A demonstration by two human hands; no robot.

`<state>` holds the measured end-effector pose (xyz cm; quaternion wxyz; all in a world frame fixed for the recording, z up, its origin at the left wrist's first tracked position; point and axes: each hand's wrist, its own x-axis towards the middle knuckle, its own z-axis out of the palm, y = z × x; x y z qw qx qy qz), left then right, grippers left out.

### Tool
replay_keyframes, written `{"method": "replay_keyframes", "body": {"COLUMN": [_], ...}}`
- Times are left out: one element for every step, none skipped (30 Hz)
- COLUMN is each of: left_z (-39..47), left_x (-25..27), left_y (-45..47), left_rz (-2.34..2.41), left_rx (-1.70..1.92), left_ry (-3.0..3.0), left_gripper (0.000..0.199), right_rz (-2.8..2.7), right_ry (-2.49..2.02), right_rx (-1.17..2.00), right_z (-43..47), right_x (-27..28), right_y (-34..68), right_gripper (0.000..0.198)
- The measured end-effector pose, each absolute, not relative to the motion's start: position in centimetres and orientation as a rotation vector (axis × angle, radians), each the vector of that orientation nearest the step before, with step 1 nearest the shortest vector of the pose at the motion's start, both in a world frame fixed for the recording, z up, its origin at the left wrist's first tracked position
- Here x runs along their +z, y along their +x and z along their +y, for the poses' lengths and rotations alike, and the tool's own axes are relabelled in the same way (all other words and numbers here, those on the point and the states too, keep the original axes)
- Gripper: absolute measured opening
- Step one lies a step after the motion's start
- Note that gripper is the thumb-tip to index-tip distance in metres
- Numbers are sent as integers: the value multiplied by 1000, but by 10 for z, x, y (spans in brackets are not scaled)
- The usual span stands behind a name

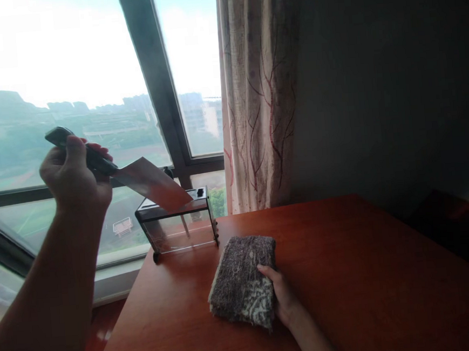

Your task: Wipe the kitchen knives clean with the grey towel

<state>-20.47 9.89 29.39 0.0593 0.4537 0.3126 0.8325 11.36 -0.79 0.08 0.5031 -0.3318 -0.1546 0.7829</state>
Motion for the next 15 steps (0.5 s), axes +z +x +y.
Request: {"method": "replay_keyframes", "body": {"left_z": [99, 99, 99, 99, 99, 99, 100, 100, 99, 99, 98, 97, 95, 93, 91], "left_x": [291, 287, 284, 280, 275, 270, 265, 258, 251, 243, 234, 225, 215, 205, 195], "left_y": [-203, -201, -199, -198, -196, -195, -193, -191, -189, -187, -184, -181, -177, -172, -168], "left_rz": [949, 945, 935, 919, 899, 876, 849, 821, 803, 799, 812, 860, 950, 994, 1027], "left_rx": [2507, 2486, 2464, 2442, 2417, 2389, 2356, 2313, 2263, 2212, 2167, 2124, 2100, 2074, 2050], "left_ry": [1329, 1277, 1218, 1155, 1084, 1008, 931, 860, 803, 765, 759, 779, 794, 809, 828], "left_gripper": [13, 14, 14, 14, 14, 14, 14, 15, 16, 16, 17, 20, 21, 22, 21], "right_rz": [-372, -371, -370, -366, -357, -340, -318, -294, -271, -252, -240, -233, -230, -229, -231], "right_ry": [-800, -798, -793, -786, -775, -760, -741, -720, -694, -667, -641, -619, -602, -591, -587], "right_rx": [1894, 1898, 1900, 1905, 1915, 1929, 1946, 1963, 1978, 1986, 1987, 1983, 1980, 1977, 1976], "right_z": [-8, -8, -8, -9, -9, -10, -10, -11, -11, -12, -12, -12, -12, -13, -13], "right_x": [1, 1, 2, 4, 5, 7, 8, 10, 11, 12, 12, 13, 13, 13, 13], "right_y": [113, 113, 113, 114, 114, 114, 114, 114, 115, 116, 116, 117, 118, 119, 119], "right_gripper": [38, 38, 37, 37, 36, 36, 35, 35, 35, 34, 34, 34, 34, 34, 34]}}
